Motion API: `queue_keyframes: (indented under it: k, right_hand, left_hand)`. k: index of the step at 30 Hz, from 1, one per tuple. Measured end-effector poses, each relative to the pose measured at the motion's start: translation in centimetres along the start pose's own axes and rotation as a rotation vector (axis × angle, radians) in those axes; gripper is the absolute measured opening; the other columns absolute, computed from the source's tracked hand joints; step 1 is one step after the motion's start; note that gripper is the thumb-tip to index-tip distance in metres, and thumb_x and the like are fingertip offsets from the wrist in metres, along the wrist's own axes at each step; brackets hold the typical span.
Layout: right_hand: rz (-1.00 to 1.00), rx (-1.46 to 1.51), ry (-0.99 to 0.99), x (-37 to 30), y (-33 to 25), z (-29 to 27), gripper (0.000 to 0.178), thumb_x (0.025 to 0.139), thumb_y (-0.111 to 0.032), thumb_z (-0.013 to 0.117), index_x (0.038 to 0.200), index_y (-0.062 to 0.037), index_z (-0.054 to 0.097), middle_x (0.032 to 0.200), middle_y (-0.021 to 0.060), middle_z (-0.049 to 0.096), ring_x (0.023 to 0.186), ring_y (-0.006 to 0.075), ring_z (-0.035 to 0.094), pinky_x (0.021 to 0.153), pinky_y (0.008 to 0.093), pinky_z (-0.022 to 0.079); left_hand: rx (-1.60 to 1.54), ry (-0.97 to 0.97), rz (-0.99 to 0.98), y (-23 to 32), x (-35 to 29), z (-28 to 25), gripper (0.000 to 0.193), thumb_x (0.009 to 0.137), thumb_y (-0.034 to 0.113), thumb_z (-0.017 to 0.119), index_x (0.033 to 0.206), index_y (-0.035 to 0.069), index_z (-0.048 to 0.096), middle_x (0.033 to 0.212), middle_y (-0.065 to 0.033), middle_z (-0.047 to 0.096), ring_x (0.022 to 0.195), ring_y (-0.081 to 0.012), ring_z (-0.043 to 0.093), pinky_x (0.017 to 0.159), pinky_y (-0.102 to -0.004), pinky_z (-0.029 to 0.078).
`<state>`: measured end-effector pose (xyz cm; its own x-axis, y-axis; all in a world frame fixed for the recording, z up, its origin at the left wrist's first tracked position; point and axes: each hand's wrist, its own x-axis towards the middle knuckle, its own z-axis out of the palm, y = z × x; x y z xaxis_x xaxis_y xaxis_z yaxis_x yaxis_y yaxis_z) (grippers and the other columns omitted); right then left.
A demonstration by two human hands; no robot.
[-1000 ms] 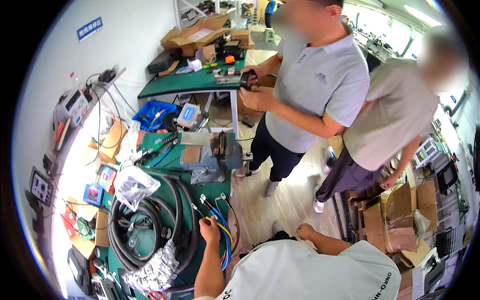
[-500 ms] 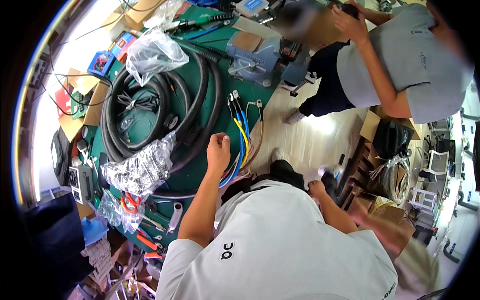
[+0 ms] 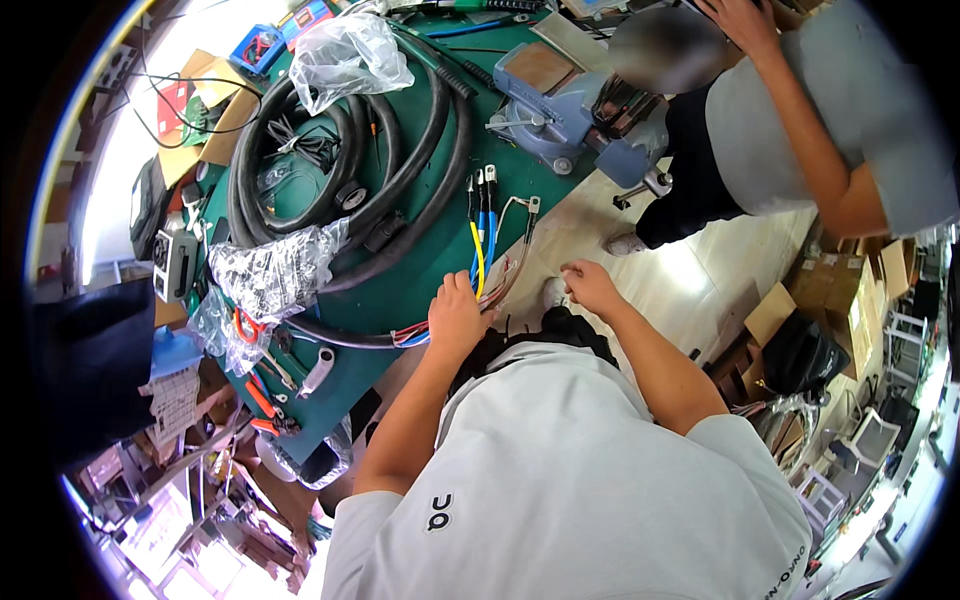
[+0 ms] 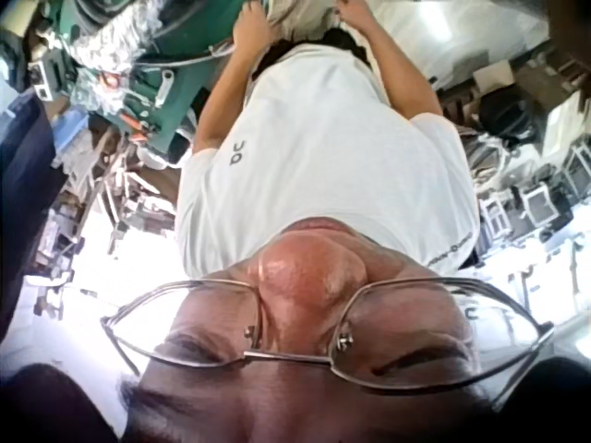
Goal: The person prepares electrical cables by handling wires with connectors, using shears to cut wire, and using a wire stripper to remove insulation from wire ends.
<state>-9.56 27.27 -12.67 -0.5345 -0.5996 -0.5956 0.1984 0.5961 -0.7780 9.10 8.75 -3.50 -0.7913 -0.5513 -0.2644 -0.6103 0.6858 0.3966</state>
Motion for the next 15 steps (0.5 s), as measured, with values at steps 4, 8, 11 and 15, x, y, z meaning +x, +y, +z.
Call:
queue_keyframes:
  k: [4,8,11,15]
  right_hand:
    - [0.027,0.149,-0.249,0.3,-3.7,1.0,0.031,0.089,-0.022,0.055,0.108,0.0012,0.063,0.086,0.0082,0.065,0.066,0.0157,0.061,0.062,0.0287,0.050]
    - [-0.019,0.203,-0.436,-1.2,-7.2,2.2,0.029,0.091,-0.020,0.055,0.109,0.0023,0.062,0.088,0.0067,0.064,0.075,0.0139,0.060,0.064,0.0283,0.050]
    - [-0.085,0.281,-0.510,-1.9,-8.9,2.7,0.028,0.092,-0.018,0.055,0.109,0.0042,0.060,0.092,0.0076,0.063,0.081,0.0136,0.060,0.067,0.0285,0.050]
    - [-0.174,0.314,-0.495,-1.9,-10.5,4.2,0.029,0.093,-0.018,0.057,0.111,0.0052,0.057,0.098,0.0096,0.062,0.085,0.0151,0.061,0.072,0.0302,0.051]
  left_hand:
    - [0.072,0.138,-0.011,0.5,-0.3,2.2,0.050,0.066,0.018,0.075,0.104,0.000,0.048,0.096,-0.0155,0.055,0.091,-0.0343,0.057,0.078,-0.0442,0.047]
    - [0.038,0.147,-0.066,0.7,0.1,1.8,0.039,0.066,0.011,0.067,0.100,0.000,0.050,0.086,-0.0174,0.058,0.087,-0.0350,0.057,0.077,-0.0444,0.046]
    - [0.015,0.182,-0.083,1.6,-0.8,1.0,0.037,0.067,0.009,0.064,0.100,-0.001,0.051,0.082,-0.0208,0.059,0.085,-0.0377,0.058,0.076,-0.0459,0.046]
    - [-0.126,0.227,-0.165,3.1,-1.2,-0.3,0.035,0.071,0.013,0.067,0.101,0.003,0.052,0.081,-0.0202,0.061,0.080,-0.0387,0.060,0.071,-0.0475,0.046]
